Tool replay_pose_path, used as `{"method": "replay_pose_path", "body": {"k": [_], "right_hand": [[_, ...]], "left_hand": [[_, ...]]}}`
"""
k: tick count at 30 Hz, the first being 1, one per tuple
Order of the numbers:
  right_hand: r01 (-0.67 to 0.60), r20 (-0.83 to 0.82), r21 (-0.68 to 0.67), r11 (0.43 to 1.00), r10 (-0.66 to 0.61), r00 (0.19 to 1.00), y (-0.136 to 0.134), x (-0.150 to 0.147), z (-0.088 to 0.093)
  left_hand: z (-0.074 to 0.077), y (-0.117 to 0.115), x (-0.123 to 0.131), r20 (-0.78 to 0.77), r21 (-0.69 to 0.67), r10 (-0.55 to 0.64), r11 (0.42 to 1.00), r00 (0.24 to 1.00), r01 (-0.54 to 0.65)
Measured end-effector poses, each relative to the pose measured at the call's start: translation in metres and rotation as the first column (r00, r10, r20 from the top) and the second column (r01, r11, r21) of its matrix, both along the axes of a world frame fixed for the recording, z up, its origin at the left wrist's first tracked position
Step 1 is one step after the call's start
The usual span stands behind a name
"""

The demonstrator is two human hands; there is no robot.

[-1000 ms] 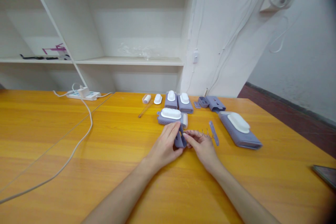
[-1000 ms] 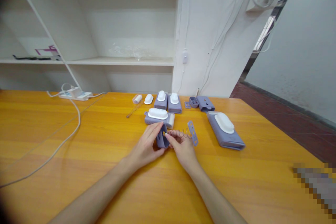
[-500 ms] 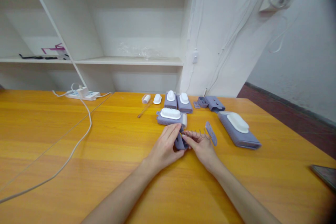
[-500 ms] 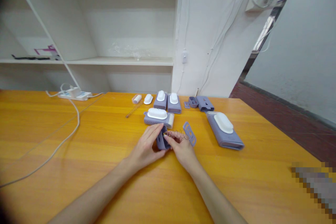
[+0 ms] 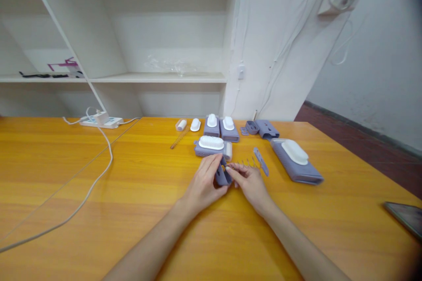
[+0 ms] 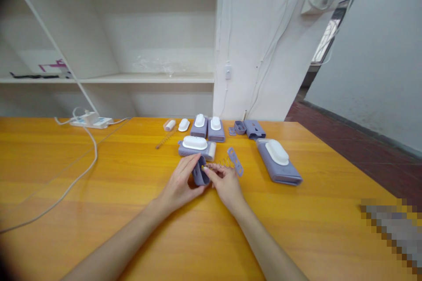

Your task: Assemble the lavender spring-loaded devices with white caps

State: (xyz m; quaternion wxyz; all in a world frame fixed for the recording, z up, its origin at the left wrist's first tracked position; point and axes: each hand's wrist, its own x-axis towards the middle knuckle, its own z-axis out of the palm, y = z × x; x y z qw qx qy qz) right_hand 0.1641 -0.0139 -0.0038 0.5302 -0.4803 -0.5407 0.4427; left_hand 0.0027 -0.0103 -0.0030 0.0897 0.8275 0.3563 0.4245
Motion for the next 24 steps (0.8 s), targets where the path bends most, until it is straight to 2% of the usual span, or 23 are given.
{"method": "replay_pose_path", "body": {"k": [5, 11, 17, 21, 24], "right_hand": [[0.037, -0.121, -0.002, 0.999, -0.037, 0.992, -0.0002, -0.0028, 0.0], [-0.003, -0.112, 0.004, 1.0, 0.003, 0.994, -0.0034, -0.0011, 0.0044], [0.031, -0.086, 0.021, 0.999, -0.03, 0.996, -0.0052, 0.0009, 0.0045], [0.052, -0.074, 0.03, 0.998, -0.05, 0.996, -0.0067, 0.0015, 0.0035], [0.081, -0.019, 0.086, 0.993, -0.08, 0.997, -0.008, 0.0007, 0.0026]], "left_hand": [[0.001, 0.002, 0.0035, 0.062, -0.044, 0.057, 0.998, 0.996, -0.054], [0.0008, 0.001, 0.0041, 0.093, -0.01, 0.033, 0.999, 0.995, -0.032], [0.0036, 0.0016, 0.0045, 0.152, -0.021, 0.068, 0.998, 0.986, -0.066], [0.007, 0.0036, 0.0036, 0.235, -0.048, 0.21, 0.978, 0.949, -0.205], [0.0086, 0.0076, 0.0001, 0.289, -0.104, 0.353, 0.936, 0.89, -0.337]]}}
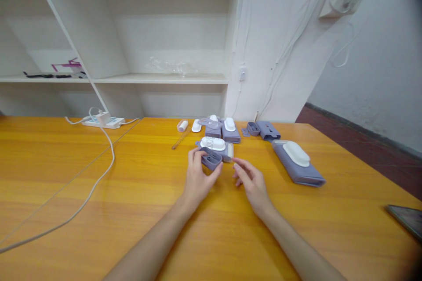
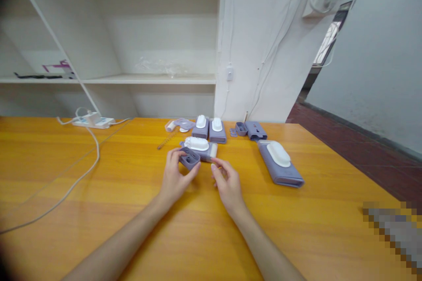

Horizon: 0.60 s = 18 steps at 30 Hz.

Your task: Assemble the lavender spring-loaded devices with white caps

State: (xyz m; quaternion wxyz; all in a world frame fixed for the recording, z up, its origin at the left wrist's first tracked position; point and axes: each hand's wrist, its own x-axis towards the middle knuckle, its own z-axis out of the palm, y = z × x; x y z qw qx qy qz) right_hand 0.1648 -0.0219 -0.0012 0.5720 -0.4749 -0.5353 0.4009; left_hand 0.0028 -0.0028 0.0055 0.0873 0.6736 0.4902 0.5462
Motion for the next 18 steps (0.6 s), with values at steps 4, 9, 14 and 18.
{"method": "replay_pose_path", "body": {"k": [4, 9, 14, 18], "right_hand": [[0.027, 0.074, 0.066, 0.997, -0.032, 0.997, 0.0, -0.001, -0.001], [0.054, 0.095, 0.09, 0.995, -0.062, 0.993, 0.002, 0.0, -0.003], [0.056, 0.091, 0.084, 0.995, -0.064, 0.994, 0.002, 0.001, -0.005], [0.066, 0.098, 0.091, 0.994, -0.075, 0.992, 0.003, 0.002, -0.006]], "left_hand": [[0.0, 0.008, -0.008, 0.052, -0.06, 0.11, 0.992, 0.993, -0.107], [-0.005, 0.02, -0.018, 0.086, -0.092, 0.098, 0.992, 0.991, -0.09], [-0.011, 0.025, -0.022, 0.139, -0.149, 0.052, 0.988, 0.989, -0.031], [-0.009, 0.018, -0.02, 0.181, -0.174, -0.021, 0.983, 0.983, 0.053]]}}
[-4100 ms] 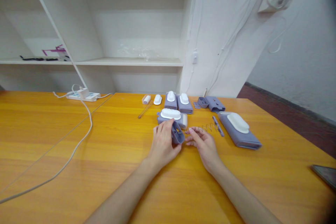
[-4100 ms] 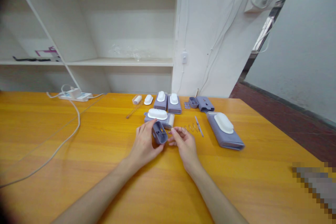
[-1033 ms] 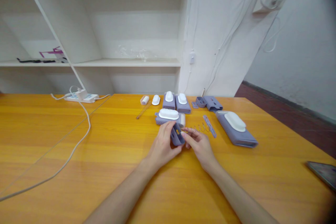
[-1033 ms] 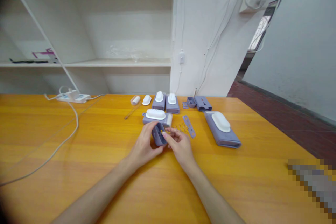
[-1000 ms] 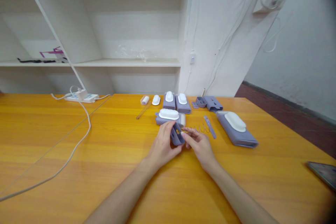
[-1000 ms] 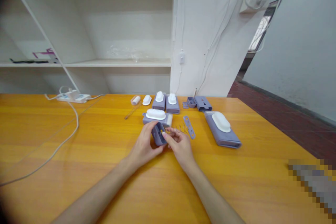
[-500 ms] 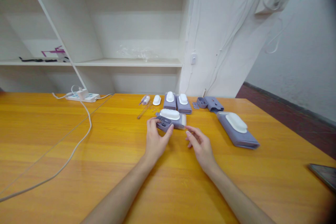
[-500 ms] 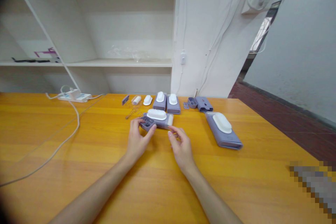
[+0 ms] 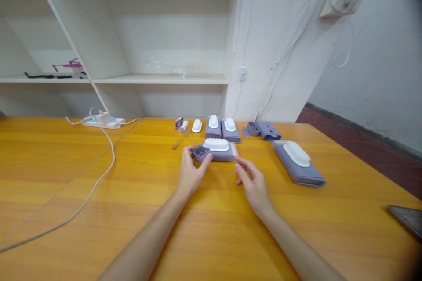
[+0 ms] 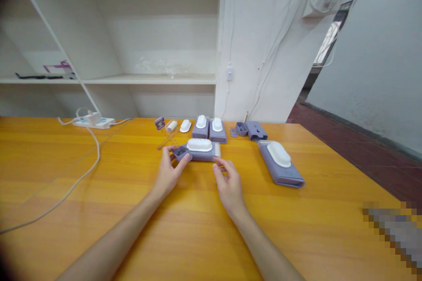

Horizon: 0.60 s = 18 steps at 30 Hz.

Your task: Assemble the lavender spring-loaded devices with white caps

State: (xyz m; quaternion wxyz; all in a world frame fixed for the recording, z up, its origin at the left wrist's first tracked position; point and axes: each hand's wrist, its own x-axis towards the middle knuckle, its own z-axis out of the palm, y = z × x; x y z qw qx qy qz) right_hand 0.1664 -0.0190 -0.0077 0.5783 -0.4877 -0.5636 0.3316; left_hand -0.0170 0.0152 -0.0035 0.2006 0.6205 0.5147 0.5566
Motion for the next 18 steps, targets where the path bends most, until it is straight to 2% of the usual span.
{"method": "replay_pose_path", "body": {"k": [4, 9, 13, 18], "right_hand": [[0.035, 0.012, 0.013, 0.999, -0.036, 0.999, 0.001, 0.001, -0.001], [0.054, 0.012, -0.002, 0.999, -0.054, 0.998, 0.002, 0.001, 0.0], [0.065, 0.019, 0.002, 0.998, -0.065, 0.998, 0.002, 0.002, 0.0], [0.08, 0.028, 0.008, 0.997, -0.08, 0.996, 0.003, 0.002, -0.001]], "left_hand": [[0.007, -0.012, 0.006, -0.141, 0.054, -0.116, 0.991, 0.983, 0.125], [0.013, -0.017, 0.01, -0.237, 0.14, -0.1, 0.981, 0.966, 0.136], [0.01, -0.013, 0.009, -0.133, 0.124, -0.002, 0.992, 0.991, 0.018], [0.004, -0.003, 0.002, 0.115, -0.003, 0.147, 0.989, 0.983, -0.147]]}}
